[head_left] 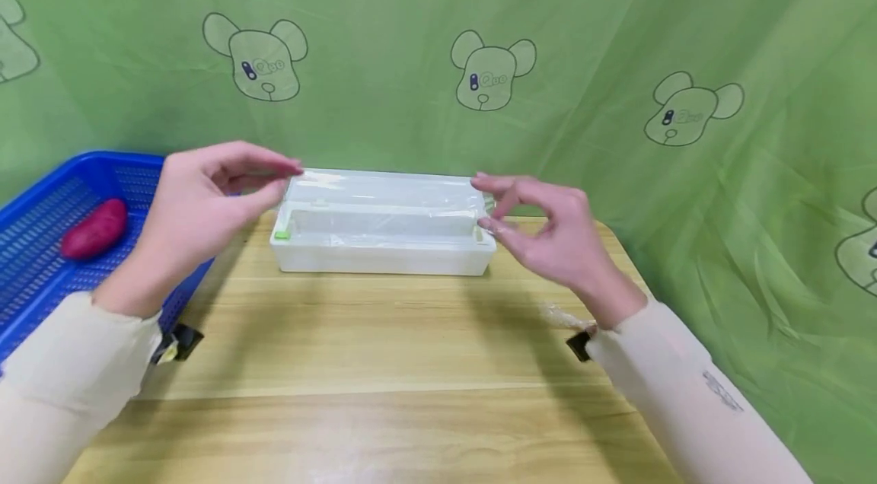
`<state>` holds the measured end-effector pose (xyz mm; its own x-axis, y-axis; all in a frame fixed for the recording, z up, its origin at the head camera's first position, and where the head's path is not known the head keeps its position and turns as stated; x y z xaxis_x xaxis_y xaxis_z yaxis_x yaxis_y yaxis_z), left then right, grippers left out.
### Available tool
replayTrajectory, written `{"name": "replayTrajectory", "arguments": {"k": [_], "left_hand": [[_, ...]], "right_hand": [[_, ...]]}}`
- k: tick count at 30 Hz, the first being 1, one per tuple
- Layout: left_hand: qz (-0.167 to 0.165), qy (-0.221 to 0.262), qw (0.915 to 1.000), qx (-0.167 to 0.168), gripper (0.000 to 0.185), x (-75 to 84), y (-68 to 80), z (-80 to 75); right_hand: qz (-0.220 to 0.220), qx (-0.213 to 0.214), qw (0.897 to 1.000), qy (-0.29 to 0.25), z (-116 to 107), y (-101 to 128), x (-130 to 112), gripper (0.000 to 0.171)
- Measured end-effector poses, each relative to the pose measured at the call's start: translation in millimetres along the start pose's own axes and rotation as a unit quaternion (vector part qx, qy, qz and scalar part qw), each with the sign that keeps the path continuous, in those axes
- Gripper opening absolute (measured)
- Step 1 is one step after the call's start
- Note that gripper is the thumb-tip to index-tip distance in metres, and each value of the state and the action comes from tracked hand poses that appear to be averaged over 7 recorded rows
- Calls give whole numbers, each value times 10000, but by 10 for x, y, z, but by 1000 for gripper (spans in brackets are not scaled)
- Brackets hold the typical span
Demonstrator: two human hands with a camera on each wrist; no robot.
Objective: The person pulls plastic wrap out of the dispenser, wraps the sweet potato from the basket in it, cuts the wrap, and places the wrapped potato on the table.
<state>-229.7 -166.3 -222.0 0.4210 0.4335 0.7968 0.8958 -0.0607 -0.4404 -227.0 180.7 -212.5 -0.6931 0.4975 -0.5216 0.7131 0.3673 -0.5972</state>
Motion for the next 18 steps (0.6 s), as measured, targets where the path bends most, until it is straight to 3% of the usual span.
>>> {"name": "replayTrajectory", "arguments": {"k": [4, 11, 14, 18], "left_hand": [[-359, -184, 9987, -300, 19, -77, 315, 8], [-562, -523, 9926, -942, 27, -226, 776, 85], [-667, -730, 9907, -940, 27, -323, 808, 69], [-735, -1234, 9853, -924, 23, -478, 725, 79]], "right_hand": [[-85, -259, 9996, 22, 12, 341, -124, 28], [-438, -1249, 9908, 288, 215, 868, -116, 37], [-609, -1476, 9843, 748, 204, 1000, -88, 48], [-1036, -1344, 9808, 965, 106, 1085, -115, 68]]}}
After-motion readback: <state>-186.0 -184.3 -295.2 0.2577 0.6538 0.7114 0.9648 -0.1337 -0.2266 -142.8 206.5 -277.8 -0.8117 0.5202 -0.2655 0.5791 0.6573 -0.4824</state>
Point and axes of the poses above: each hand's wrist, its own y-axis away from the middle knuckle, its own z-axis out of the palm, x = y × z, the point moved 9 cm from there along -y, towards the middle knuckle, and after that the axes turned 4 degrees about z, right-handed, at the moved point
